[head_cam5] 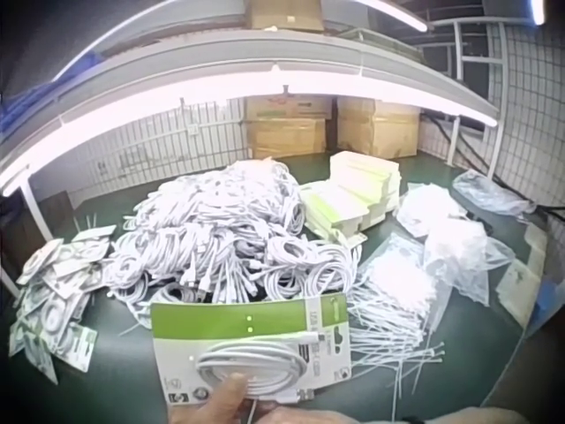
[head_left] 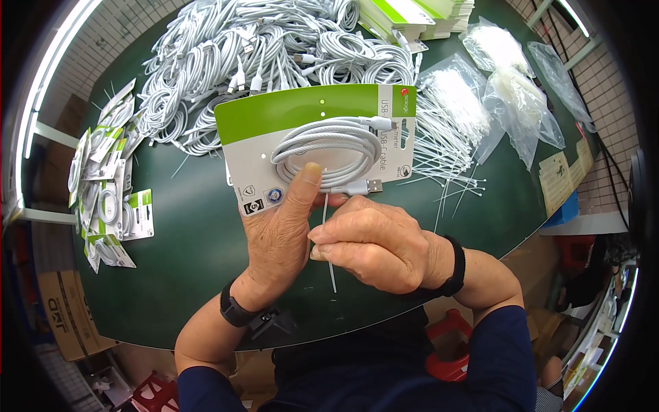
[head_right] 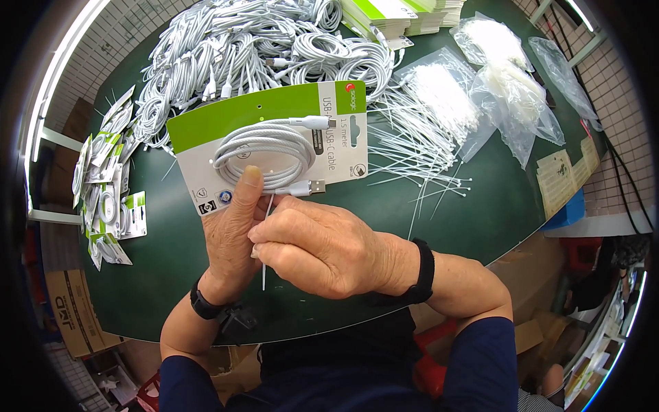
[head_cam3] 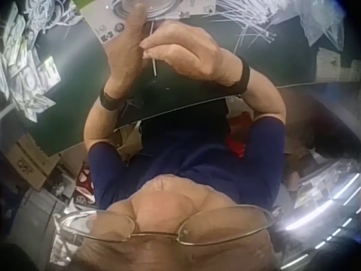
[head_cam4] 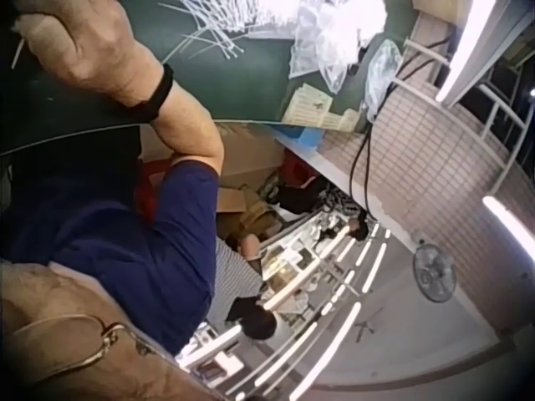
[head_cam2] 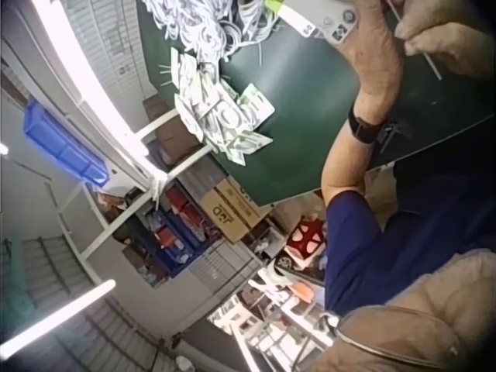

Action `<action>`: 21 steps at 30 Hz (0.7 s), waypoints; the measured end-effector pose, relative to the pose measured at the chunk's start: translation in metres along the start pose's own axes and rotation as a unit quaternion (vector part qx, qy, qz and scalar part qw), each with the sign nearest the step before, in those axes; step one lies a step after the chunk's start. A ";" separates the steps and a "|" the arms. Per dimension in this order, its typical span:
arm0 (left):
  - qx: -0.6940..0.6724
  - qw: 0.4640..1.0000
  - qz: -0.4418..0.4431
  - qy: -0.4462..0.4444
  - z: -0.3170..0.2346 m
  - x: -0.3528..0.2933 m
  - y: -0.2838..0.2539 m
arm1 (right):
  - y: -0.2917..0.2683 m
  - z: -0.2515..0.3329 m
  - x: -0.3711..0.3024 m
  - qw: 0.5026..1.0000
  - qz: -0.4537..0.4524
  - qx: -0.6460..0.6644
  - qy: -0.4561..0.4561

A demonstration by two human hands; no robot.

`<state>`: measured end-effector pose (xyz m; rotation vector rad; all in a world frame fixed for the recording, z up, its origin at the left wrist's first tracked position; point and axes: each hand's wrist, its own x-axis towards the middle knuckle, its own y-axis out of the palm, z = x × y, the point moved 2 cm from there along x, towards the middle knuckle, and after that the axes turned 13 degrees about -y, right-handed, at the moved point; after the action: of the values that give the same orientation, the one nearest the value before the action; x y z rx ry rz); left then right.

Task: The person packages a cable by hand by placing it onto a card and securing it with two zip ties. They thread the zip ties through the card and cable, pull them tight, and then set the assembly aside to repeat the process.

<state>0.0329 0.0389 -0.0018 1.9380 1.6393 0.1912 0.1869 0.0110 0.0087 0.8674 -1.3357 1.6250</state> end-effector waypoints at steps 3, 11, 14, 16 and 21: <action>-0.005 1.000 0.004 0.005 0.002 0.001 0.000 | 0.001 0.000 -0.002 1.000 -0.013 -0.006 0.007; -0.007 1.000 0.013 0.026 0.004 0.003 -0.001 | 0.002 -0.001 -0.005 0.998 -0.060 0.014 -0.001; -0.006 1.000 0.009 0.021 0.003 0.001 0.000 | -0.001 0.001 -0.006 0.999 -0.035 0.022 0.035; 0.002 1.000 0.010 0.021 0.004 0.001 -0.001 | 0.000 0.001 -0.007 0.998 -0.038 0.026 0.035; 0.010 1.000 0.013 0.023 0.004 0.000 -0.001 | -0.003 0.002 -0.002 0.998 -0.044 0.013 0.050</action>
<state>0.0339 0.0378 -0.0057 1.9843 1.6522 0.2334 0.1902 0.0093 0.0084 0.8377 -1.1936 1.5989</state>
